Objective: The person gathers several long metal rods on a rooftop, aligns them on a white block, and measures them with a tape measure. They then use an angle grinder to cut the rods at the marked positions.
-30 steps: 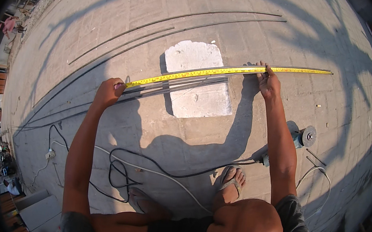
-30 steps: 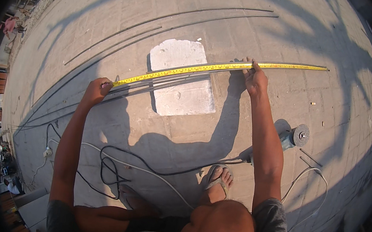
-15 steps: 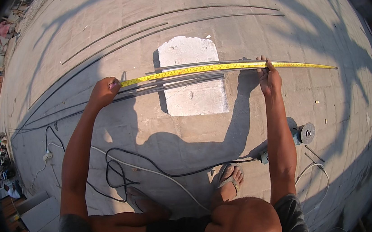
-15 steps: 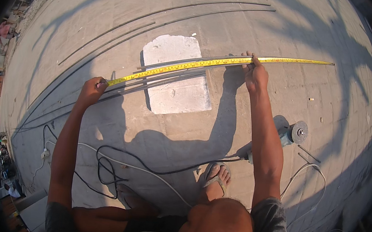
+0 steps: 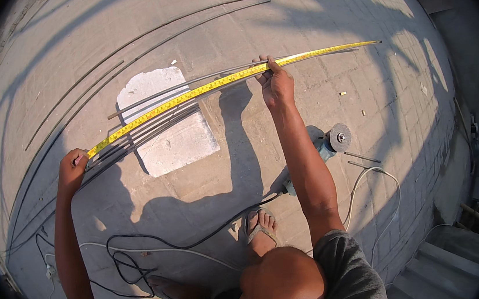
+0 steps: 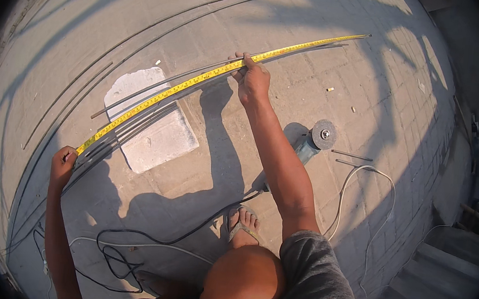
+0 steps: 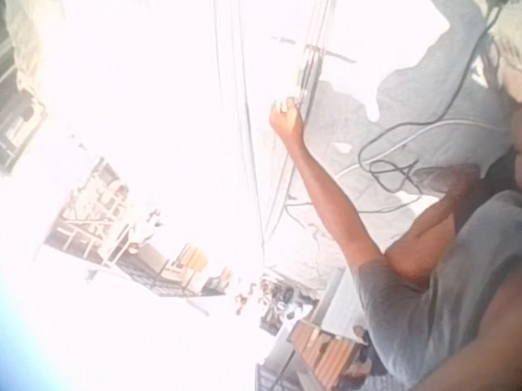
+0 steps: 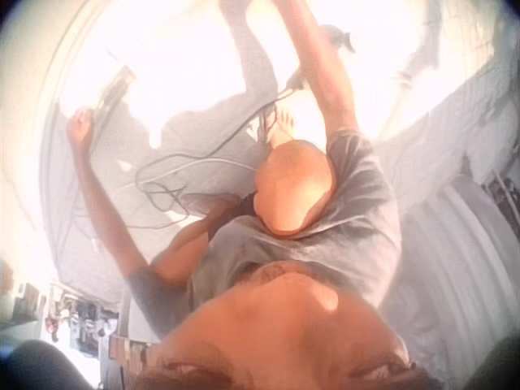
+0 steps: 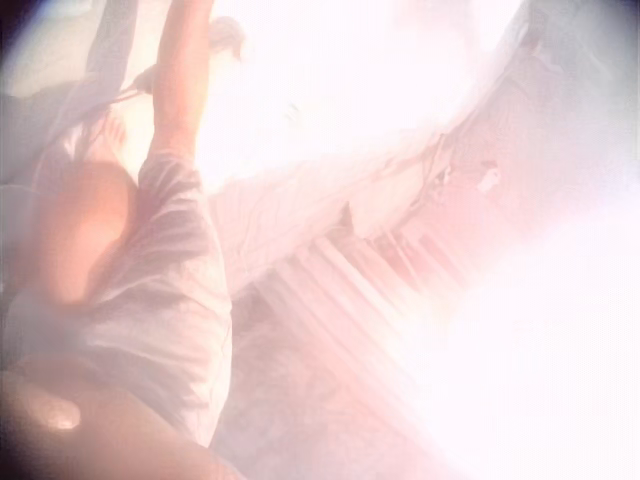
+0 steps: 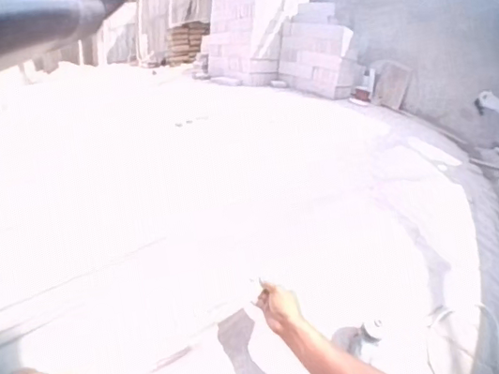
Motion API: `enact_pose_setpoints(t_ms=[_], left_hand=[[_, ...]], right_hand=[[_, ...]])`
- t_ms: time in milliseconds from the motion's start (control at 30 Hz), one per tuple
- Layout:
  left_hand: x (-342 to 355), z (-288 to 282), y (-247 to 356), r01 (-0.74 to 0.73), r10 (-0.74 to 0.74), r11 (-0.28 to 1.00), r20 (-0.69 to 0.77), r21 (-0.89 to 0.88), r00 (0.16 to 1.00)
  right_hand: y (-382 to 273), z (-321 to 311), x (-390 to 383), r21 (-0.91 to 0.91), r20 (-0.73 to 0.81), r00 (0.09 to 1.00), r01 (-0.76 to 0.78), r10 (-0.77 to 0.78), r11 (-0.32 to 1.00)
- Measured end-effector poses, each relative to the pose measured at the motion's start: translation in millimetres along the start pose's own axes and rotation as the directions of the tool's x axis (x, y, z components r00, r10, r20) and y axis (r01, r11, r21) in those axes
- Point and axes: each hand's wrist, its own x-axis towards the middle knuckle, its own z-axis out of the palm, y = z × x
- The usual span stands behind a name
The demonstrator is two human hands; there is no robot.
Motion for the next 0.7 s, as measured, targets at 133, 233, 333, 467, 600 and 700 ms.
enact_pose_setpoints(t_ms=[133,233,333,467,600,700], left_hand=[[12.0,15.0,33.7,0.007,-0.006,1.000,0.041,-0.010,0.999],[22.0,23.7,51.9,-0.042,0.041,0.998,0.037,0.047,0.998],[31.4,31.9,79.7,-0.046,0.038,0.995,0.079,0.092,0.996],[33.4,42.0,90.4,0.104,-0.107,0.992,0.038,0.071,0.994],[40.9,50.7,84.7,0.103,-0.108,0.987,0.042,0.121,0.993],[42.5,55.8,89.4,0.153,-0.162,0.976,0.049,0.156,0.986]], right_hand=[[-20.7,-19.2,14.0,-0.002,-0.018,0.999,0.041,-0.041,0.999],[-26.4,-37.9,32.7,-0.012,-0.058,0.998,0.007,-0.008,1.000],[-30.2,-62.2,47.5,-0.027,-0.079,0.997,0.016,-0.018,0.999],[-25.4,-72.9,66.6,-0.057,-0.103,0.993,-0.072,0.066,0.996],[-14.8,-87.9,78.8,-0.078,-0.098,0.988,-0.127,0.120,0.989],[-13.9,-96.0,80.3,-0.070,-0.080,0.989,-0.129,0.123,0.989]])
